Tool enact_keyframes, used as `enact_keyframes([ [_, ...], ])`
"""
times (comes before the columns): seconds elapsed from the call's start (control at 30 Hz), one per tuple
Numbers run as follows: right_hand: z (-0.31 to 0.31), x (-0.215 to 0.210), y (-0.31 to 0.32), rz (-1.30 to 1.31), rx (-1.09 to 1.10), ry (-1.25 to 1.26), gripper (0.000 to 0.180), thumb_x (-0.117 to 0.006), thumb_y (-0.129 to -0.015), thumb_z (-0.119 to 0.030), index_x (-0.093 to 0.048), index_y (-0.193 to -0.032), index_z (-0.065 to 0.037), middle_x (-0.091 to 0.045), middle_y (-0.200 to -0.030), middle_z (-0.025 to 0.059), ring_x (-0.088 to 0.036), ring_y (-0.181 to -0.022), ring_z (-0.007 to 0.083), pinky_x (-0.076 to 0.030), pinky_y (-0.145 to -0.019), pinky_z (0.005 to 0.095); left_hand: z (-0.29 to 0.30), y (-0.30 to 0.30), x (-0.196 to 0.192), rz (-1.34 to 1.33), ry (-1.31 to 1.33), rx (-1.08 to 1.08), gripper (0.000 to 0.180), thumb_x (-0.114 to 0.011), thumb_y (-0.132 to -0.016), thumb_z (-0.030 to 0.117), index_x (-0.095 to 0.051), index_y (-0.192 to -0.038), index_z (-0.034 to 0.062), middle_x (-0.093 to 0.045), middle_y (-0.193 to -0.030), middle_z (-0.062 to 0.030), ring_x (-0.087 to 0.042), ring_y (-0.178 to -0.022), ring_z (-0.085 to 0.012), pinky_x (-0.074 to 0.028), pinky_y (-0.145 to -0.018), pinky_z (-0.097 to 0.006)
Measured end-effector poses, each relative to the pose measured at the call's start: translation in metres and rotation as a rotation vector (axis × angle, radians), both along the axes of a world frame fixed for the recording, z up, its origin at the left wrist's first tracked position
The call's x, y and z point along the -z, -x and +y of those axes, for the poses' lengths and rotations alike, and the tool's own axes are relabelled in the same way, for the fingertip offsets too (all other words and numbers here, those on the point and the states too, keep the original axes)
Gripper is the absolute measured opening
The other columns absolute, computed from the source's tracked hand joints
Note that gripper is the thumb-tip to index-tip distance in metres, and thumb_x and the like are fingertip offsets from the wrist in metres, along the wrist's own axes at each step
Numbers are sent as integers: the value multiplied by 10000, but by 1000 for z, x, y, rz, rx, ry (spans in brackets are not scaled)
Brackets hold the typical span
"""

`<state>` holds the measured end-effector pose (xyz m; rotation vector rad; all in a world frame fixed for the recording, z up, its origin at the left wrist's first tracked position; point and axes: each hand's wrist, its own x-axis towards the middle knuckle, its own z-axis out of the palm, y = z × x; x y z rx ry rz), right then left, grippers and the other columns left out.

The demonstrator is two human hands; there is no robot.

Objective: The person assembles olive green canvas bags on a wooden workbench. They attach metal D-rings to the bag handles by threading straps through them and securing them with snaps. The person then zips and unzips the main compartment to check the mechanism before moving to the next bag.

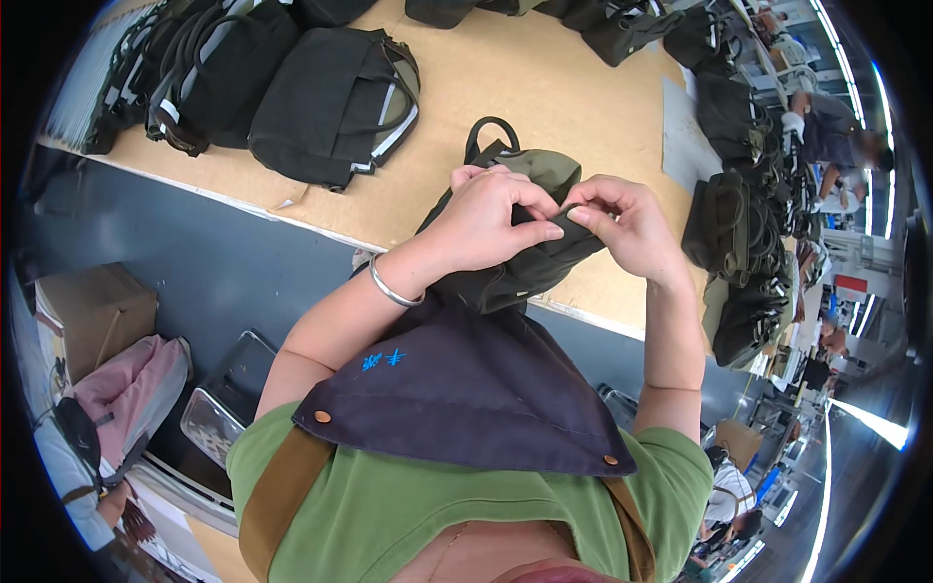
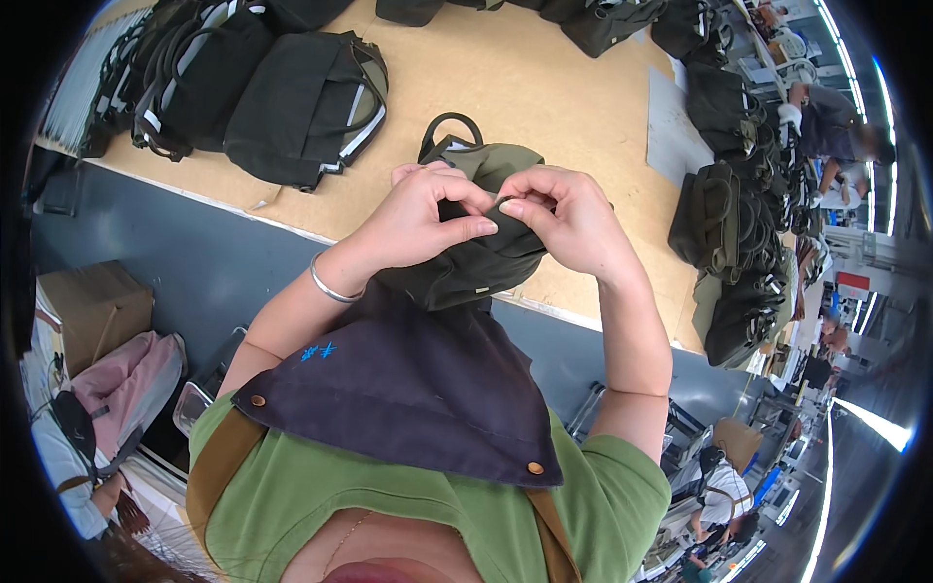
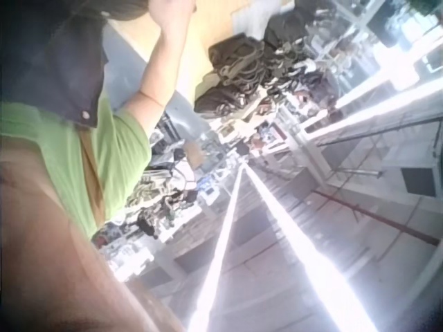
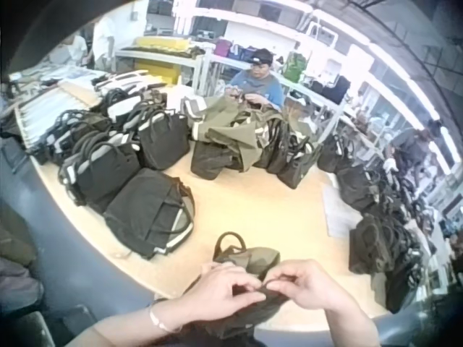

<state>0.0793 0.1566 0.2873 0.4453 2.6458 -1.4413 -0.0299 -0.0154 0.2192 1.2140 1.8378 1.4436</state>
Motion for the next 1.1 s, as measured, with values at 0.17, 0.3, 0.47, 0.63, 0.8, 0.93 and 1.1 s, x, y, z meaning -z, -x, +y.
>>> enact_keyframes([
  [0.17, -1, -1, 0, 22, -35, 16, 54, -652, -863, -15, -654, -915, 0, -554, -715, -19, -453, -642, 47, -397, -581, 226, 5, -3, 8, -152, -61, 22, 174, -801, -751, 240, -701, -808, 109, -655, -719, 27, -574, -800, -124, -320, -856, -329],
  [0.3, -2, -1, 0, -16, -36, 16, 66, -652, -869, -29, -649, -931, -7, -572, -731, -7, -470, -650, 53, -411, -588, 232, 3, -11, 6, 24, -32, -73, 150, -796, -748, 227, -691, -772, 122, -649, -719, 36, -566, -805, -116, -303, -858, -330],
  [0.47, -8, -5, 0, -22, -105, -43, 86, -684, -849, -41, -653, -924, -14, -564, -717, -1, -477, -630, 79, -415, -581, 243, -5, 5, 1, 141, 0, 16, 95, -765, -763, 211, -695, -785, 150, -645, -735, 56, -562, -828, -113, -287, -885, -351],
  [0.63, -6, 4, -3, 64, -119, -123, 73, -719, -821, -52, -671, -870, -26, -579, -738, 19, -487, -629, 109, -420, -581, 256, -1, 55, 12, 411, 178, 154, 463, -490, -630, -54, -675, -1000, 154, -623, -1027, -34, -513, -1128, -231, -198, -1062, -532],
  [0.8, -11, 7, -7, 248, -173, -229, 102, -737, -773, -41, -682, -858, -33, -595, -776, 56, -560, -683, 191, -444, -600, 301, 3, 68, 20, 668, 256, 185, 348, -615, -672, -38, -673, -961, 146, -632, -951, 1, -546, -1090, -207, -185, -1080, -547],
  [0.93, 5, -15, -7, 547, -162, -557, 137, -757, -720, -62, -695, -842, -61, -617, -802, 55, -584, -744, 234, -461, -652, 328, 2, 81, -5, 829, 162, 103, 190, -749, -688, 122, -670, -859, 149, -598, -822, 30, -585, -958, -184, -240, -1044, -510],
  [1.1, 39, -29, -29, 628, -114, -818, 142, -765, -697, -115, -713, -828, -97, -640, -844, 22, -583, -794, 213, -458, -710, 331, -13, 50, -52, 1029, -153, -81, 169, -776, -669, 154, -643, -769, 184, -505, -724, 26, -567, -831, -162, -301, -967, -462],
])
